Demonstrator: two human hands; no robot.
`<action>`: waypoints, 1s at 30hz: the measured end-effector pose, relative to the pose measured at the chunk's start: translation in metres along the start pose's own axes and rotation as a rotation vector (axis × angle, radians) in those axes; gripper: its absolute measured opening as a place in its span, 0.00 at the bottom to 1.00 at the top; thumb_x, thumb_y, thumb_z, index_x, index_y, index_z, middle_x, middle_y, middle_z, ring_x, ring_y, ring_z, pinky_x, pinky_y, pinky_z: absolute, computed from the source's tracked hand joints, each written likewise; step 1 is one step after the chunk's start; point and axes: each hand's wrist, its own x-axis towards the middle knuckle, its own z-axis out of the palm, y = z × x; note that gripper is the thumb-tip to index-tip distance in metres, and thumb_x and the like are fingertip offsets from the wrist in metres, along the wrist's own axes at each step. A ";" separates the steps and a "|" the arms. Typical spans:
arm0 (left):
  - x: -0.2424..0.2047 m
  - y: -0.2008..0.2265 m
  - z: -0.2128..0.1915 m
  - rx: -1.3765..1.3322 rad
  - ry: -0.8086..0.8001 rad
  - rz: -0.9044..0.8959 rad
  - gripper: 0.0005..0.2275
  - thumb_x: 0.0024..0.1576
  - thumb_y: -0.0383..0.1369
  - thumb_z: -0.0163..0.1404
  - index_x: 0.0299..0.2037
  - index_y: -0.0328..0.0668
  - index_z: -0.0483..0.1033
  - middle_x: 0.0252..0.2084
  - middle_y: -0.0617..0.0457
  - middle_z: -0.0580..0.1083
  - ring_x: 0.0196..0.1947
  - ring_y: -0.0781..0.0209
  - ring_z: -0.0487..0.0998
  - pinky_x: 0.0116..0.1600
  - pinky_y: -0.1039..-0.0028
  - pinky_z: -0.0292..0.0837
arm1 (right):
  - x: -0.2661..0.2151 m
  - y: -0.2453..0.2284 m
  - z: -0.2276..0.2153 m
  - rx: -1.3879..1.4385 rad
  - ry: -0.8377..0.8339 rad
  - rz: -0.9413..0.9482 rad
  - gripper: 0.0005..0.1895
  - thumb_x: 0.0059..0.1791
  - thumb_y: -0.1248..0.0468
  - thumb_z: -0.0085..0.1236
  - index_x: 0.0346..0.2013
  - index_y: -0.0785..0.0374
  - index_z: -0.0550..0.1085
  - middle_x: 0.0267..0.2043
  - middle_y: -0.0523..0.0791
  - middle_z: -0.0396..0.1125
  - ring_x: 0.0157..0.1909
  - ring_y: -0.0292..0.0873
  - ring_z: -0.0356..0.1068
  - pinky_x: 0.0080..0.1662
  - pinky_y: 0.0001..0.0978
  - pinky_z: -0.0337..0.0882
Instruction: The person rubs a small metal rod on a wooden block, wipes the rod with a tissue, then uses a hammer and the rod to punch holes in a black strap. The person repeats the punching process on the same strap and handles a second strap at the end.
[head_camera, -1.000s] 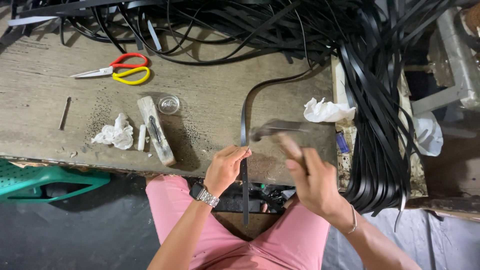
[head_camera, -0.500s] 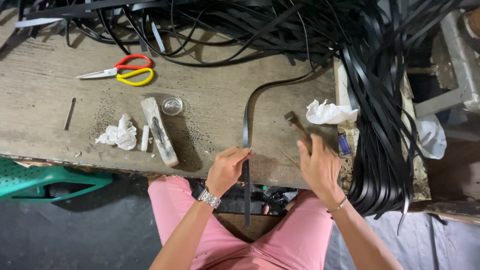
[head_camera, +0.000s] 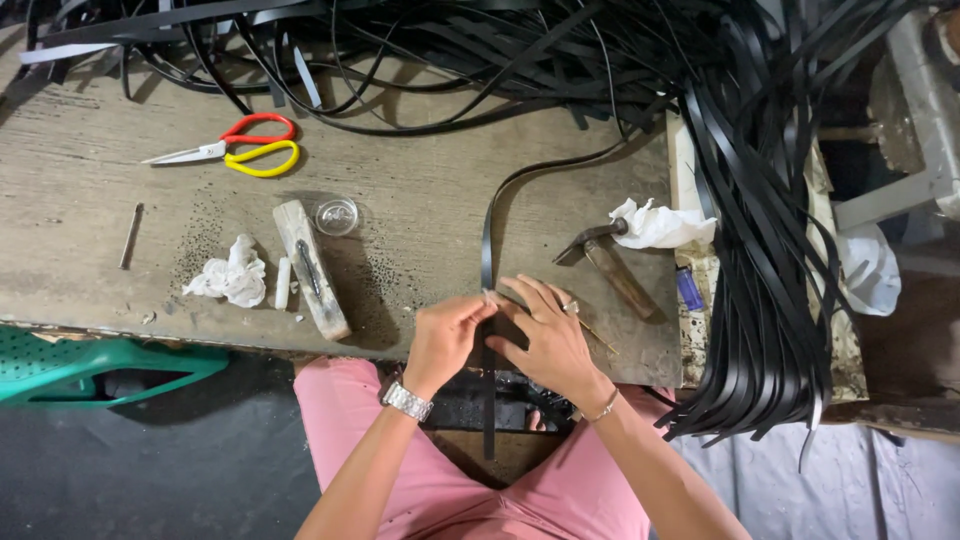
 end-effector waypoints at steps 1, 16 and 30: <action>0.005 0.005 -0.004 0.001 0.001 -0.004 0.06 0.56 0.22 0.57 0.36 0.45 0.84 0.25 0.53 0.79 0.30 0.54 0.83 0.35 0.71 0.79 | 0.000 -0.003 -0.003 0.003 -0.003 0.000 0.27 0.47 0.41 0.61 0.54 0.53 0.76 0.62 0.45 0.68 0.67 0.49 0.65 0.65 0.46 0.60; 0.019 0.022 -0.014 -0.155 0.084 -0.256 0.08 0.61 0.28 0.55 0.29 0.45 0.83 0.24 0.54 0.82 0.27 0.63 0.85 0.35 0.75 0.82 | -0.008 -0.017 -0.012 0.040 -0.033 0.058 0.28 0.48 0.41 0.59 0.55 0.53 0.76 0.66 0.47 0.65 0.71 0.48 0.61 0.72 0.47 0.52; 0.012 0.016 -0.007 -0.014 0.090 -0.074 0.06 0.58 0.22 0.56 0.32 0.45 0.82 0.25 0.52 0.81 0.29 0.52 0.84 0.36 0.71 0.79 | -0.007 -0.018 -0.014 0.077 -0.009 0.065 0.28 0.45 0.43 0.64 0.54 0.53 0.77 0.65 0.46 0.67 0.70 0.48 0.62 0.71 0.47 0.55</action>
